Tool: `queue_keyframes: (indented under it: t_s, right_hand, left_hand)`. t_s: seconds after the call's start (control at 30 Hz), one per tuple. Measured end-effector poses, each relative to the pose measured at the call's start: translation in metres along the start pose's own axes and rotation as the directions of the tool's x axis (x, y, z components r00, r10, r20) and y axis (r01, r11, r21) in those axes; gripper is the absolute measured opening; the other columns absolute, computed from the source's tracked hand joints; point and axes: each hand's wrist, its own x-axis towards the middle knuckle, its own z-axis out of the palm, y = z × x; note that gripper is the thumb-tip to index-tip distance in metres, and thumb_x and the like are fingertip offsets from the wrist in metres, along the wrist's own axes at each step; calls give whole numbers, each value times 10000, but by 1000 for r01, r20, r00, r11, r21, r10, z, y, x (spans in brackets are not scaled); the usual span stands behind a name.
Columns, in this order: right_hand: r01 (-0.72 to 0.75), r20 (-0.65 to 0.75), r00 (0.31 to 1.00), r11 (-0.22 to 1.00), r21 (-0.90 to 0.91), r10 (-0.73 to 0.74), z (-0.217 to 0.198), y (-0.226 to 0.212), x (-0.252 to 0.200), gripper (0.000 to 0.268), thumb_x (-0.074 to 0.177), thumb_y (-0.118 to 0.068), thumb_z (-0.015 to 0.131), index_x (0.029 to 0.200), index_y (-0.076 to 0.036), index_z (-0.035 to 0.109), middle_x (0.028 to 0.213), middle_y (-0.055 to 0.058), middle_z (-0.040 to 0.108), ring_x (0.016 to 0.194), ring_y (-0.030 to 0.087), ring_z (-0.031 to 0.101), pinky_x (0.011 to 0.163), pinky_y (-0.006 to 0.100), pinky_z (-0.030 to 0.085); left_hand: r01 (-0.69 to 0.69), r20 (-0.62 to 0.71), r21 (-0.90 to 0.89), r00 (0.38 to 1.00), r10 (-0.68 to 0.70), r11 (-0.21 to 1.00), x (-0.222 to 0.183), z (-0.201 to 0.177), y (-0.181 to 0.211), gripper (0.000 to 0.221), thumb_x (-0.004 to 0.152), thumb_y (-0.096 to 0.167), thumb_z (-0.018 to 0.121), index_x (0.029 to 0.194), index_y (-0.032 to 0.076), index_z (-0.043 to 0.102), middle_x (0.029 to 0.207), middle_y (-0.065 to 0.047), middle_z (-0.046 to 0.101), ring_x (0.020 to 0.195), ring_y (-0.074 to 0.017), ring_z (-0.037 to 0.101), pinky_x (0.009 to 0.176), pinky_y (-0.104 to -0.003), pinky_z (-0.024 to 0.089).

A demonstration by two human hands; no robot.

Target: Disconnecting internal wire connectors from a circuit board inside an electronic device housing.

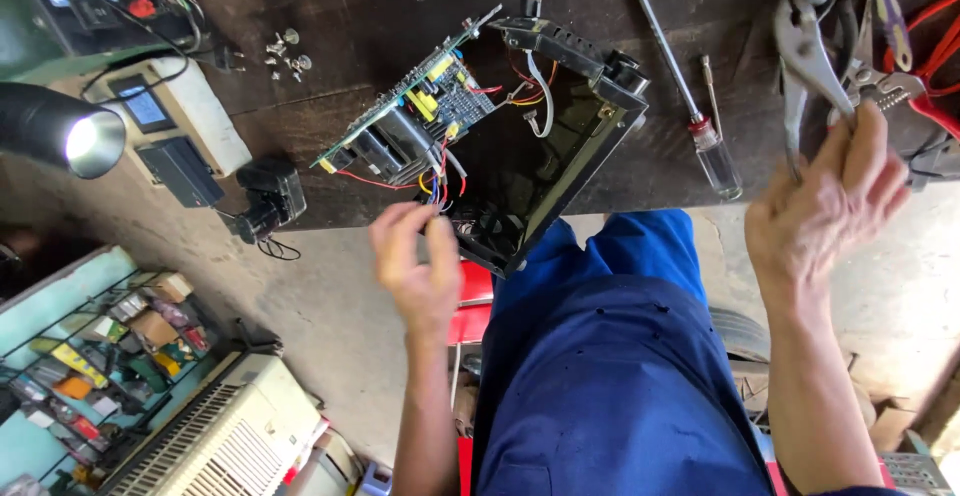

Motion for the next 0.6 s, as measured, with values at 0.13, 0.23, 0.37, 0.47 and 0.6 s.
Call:
queue_keyframes:
  t_s: [0.13, 0.23, 0.37, 0.47, 0.6]
  right_hand:
    - [-19, 81, 997, 1000, -23, 21, 26, -3, 15, 741, 861, -196, 784, 1480, 165, 596, 1582, 144, 371, 1304, 338, 443, 1021, 473, 465]
    - [22, -107, 994, 997, -70, -30, 41, 5, 6, 533, 1062, -417, 717, 1314, 18, 897, 1672, 154, 353, 1514, 321, 300, 1071, 533, 442]
    - [151, -190, 976, 953, 262, -103, -30, -38, 19, 259, 1104, -92, 794, 1245, 125, 791, 1511, 259, 415, 1395, 446, 387, 1079, 675, 457]
    - [242, -138, 970, 734, 635, -200, -59, -102, 12, 156, 1062, 83, 677, 960, -21, 732, 924, 111, 766, 849, 254, 737, 749, 361, 499]
    - [123, 33, 977, 688, 715, -209, -60, -198, -6, 123, 841, -290, 839, 841, -183, 779, 848, -47, 746, 784, 190, 685, 739, 314, 535]
  left_hand:
    - [408, 197, -336, 912, -361, 849, -2, -23, -21, 205, 986, 45, 623, 1183, 16, 673, 1311, -131, 620, 1166, -233, 662, 929, -297, 620]
    - [605, 416, -316, 781, -466, 731, 12, -30, -14, 431, 919, 157, 635, 1334, 43, 624, 1348, -117, 674, 1214, -203, 662, 1041, -330, 554]
    - [541, 450, -373, 816, -363, 754, 9, -29, -45, 372, 918, 123, 610, 1268, 4, 655, 1262, -122, 704, 1114, -183, 671, 958, -288, 548]
    - [525, 486, -357, 811, -326, 773, 10, -30, -59, 399, 924, 252, 605, 1246, 31, 684, 1304, -113, 706, 1089, -175, 677, 877, -288, 536]
    - [491, 493, -579, 846, -201, 651, 7, -30, -80, 321, 915, 15, 653, 1227, -55, 674, 1276, -222, 661, 1254, -258, 597, 1065, -398, 506]
